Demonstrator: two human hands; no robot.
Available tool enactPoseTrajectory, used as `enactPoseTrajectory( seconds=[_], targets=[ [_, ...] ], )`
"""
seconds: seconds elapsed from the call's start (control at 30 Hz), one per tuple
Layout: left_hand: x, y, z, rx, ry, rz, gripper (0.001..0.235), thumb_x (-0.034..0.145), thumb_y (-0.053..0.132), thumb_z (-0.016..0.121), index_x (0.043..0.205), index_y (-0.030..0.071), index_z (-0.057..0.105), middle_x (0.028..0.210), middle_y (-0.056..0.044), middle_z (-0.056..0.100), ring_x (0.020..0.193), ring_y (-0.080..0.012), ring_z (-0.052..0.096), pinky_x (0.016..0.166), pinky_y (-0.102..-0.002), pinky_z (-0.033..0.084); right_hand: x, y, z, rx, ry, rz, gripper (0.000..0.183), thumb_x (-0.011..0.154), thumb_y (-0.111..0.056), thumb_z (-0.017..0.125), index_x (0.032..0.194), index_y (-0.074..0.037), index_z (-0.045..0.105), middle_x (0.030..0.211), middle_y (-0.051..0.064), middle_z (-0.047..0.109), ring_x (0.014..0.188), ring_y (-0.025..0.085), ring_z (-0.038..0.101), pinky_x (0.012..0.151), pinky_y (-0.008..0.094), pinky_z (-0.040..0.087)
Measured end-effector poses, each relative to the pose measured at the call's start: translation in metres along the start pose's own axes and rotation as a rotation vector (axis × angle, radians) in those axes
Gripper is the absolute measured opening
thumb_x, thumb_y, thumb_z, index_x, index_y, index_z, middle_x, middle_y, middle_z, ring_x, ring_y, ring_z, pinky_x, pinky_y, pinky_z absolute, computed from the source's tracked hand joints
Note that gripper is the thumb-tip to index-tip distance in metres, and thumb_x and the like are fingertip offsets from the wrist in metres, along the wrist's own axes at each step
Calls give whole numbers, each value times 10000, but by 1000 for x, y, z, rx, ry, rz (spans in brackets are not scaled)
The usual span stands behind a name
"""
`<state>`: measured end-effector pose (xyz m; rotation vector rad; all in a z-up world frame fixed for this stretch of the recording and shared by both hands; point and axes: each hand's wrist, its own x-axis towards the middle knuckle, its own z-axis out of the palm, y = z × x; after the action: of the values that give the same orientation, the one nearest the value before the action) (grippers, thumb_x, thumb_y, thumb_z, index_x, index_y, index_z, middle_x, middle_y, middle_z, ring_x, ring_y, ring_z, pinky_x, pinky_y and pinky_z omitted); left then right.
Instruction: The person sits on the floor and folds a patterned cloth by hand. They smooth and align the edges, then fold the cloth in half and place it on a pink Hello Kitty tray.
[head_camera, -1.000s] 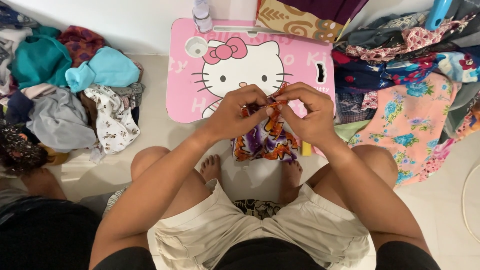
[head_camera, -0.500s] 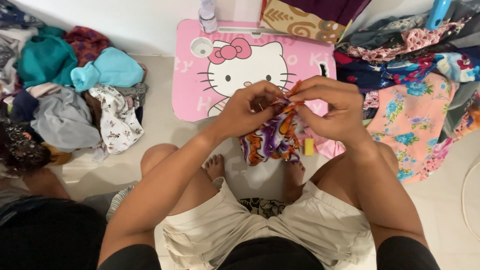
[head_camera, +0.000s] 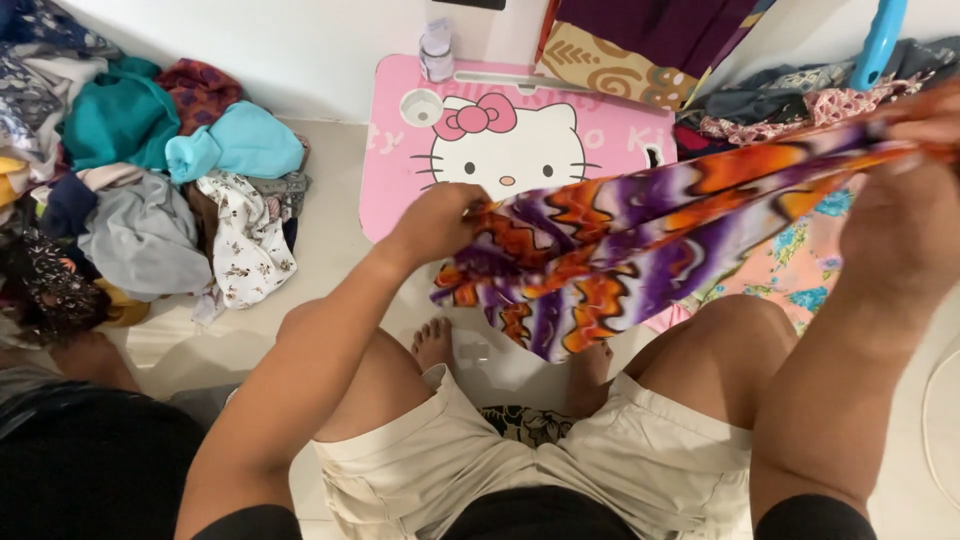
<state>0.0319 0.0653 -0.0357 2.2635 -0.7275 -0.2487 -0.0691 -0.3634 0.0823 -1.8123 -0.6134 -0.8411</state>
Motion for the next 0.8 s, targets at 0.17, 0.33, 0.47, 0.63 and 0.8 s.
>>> enactPoseTrajectory(
  seconds=[0.17,0.33,0.47,0.63,0.8],
  targets=[
    [-5,-24,-19,136,60,-229,363,791,21,502,1050,109,741,1072,-121,749,971,-355,678,717,-454,539,-18,38,-54,-120,-43,63,209,1277,-241,447,1351,-50,486,1392,133,458,1283,262,457,1159,399,407],
    [-8,-51,-31,84,171,-351,287,706,21,582,920,124,743,920,-92,739,838,-288,669,684,-409,503,-39,60,-80,-277,20,33,183,1299,-105,448,1411,34,487,1410,186,464,1308,328,453,1166,486,405],
    [-19,-49,-59,72,248,-288,224,792,77,678,995,111,767,998,-78,742,907,-249,673,782,-368,520,-56,80,-100,-351,51,24,178,1309,-36,446,1441,77,486,1419,214,465,1320,362,450,1170,530,401],
    [-42,-20,-92,15,417,-268,57,772,59,783,809,76,743,768,-33,738,674,-108,625,603,-278,485,-51,52,-82,-287,51,166,197,1311,-177,467,1415,-11,478,1435,151,492,1411,330,493,1272,523,418],
    [-65,13,-112,171,397,-187,85,856,66,713,845,33,790,794,-79,750,658,-177,612,566,-329,450,-71,57,-97,-441,42,227,139,1339,-72,454,1379,57,489,1377,198,499,1323,349,528,1132,480,444]
  ],
)
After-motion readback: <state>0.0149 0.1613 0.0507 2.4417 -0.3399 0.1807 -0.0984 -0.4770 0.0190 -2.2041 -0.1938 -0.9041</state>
